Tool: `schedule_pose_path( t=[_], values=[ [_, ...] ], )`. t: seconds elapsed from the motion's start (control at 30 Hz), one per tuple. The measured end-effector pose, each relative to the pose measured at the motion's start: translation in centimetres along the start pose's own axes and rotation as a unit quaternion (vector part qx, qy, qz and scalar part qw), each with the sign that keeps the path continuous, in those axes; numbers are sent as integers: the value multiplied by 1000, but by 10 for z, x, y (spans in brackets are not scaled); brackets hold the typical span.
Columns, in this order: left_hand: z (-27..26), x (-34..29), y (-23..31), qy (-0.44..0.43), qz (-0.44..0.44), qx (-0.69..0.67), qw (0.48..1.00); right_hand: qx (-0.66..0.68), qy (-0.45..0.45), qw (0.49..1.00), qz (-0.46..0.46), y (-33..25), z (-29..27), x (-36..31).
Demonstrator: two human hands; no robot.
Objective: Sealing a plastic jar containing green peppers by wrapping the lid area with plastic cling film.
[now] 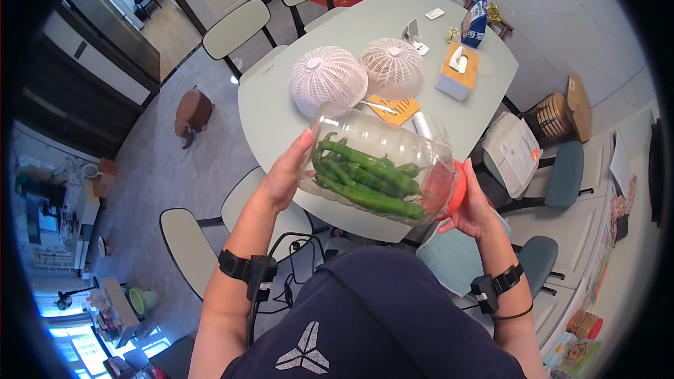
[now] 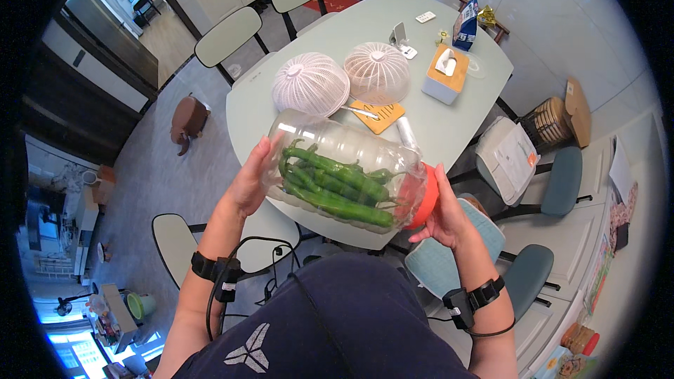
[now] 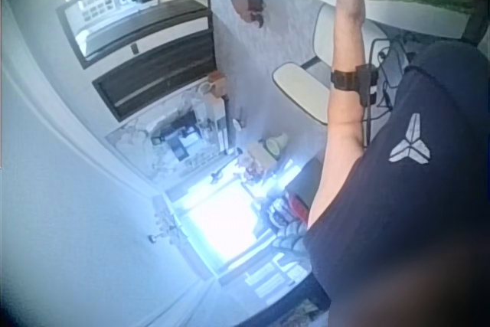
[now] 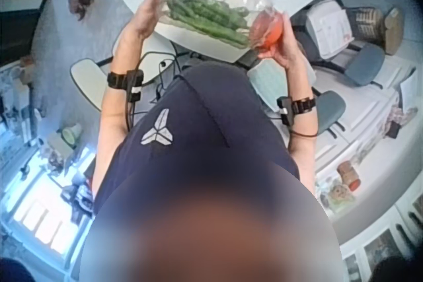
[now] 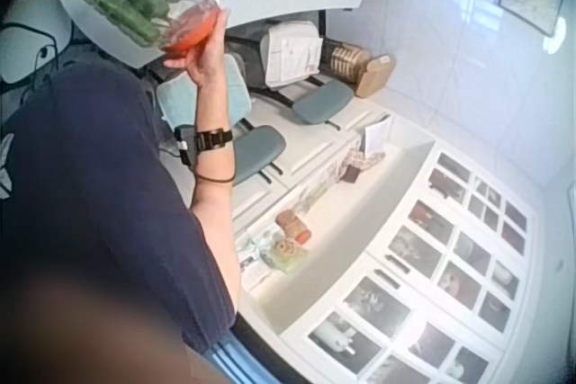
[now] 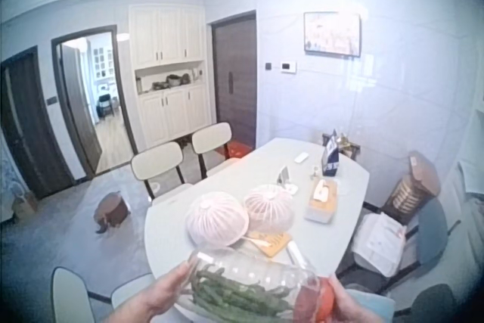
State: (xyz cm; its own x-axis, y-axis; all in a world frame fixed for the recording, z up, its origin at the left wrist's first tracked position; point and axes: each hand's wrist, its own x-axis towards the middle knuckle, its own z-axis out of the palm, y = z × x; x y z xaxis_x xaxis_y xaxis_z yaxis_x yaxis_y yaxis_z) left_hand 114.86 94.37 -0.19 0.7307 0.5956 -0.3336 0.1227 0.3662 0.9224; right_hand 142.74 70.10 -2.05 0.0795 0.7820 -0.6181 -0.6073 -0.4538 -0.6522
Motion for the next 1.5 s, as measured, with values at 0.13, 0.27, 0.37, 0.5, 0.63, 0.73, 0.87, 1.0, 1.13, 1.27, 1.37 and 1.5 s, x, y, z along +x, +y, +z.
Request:
schedule_pose_path(
  t=[0.13, 0.27, 0.37, 0.5, 0.63, 0.73, 0.87, 1.0, 1.13, 1.27, 1.37, 1.5],
  values=[
    [0, -1, 0, -2, -6, -33, 999, -21, -34, 999, -24, 1, -3, -5],
    [2, -1, 2, 1, -22, -38, 999, -16, -26, 998, -51, 9, -12, -1],
    [3, 2, 2, -11, -32, -35, 999, -16, -22, 995, -100, 18, -19, 2],
    [0, 5, 1, -28, -37, -24, 999, -29, -42, 991, -122, 20, -22, -1],
    [-3, 4, -2, -7, -41, 6, 999, -48, 5, 990, -132, 11, -16, -5],
    [-5, 5, -6, -25, -25, 27, 999, 16, 3, 994, -108, 3, -10, -6],
    [-3, 9, -12, -28, 5, 8, 1000, 0, 18, 997, -75, -1, -5, -9],
    [5, 14, -17, -23, 108, -39, 993, -18, 4, 1000, -22, -5, -4, -10],
    [6, 12, -11, -64, 68, -63, 994, -24, 39, 999, -16, -4, -1, -12],
    [7, 7, -5, -62, 10, -61, 996, 2, 68, 994, -83, 0, 2, -7],
    [8, 6, -6, -53, -27, -58, 997, 22, 52, 994, -93, 3, -1, -3],
    [6, 8, -7, -43, -46, -77, 995, 3, 33, 995, -95, 9, -11, -5]
  ],
)
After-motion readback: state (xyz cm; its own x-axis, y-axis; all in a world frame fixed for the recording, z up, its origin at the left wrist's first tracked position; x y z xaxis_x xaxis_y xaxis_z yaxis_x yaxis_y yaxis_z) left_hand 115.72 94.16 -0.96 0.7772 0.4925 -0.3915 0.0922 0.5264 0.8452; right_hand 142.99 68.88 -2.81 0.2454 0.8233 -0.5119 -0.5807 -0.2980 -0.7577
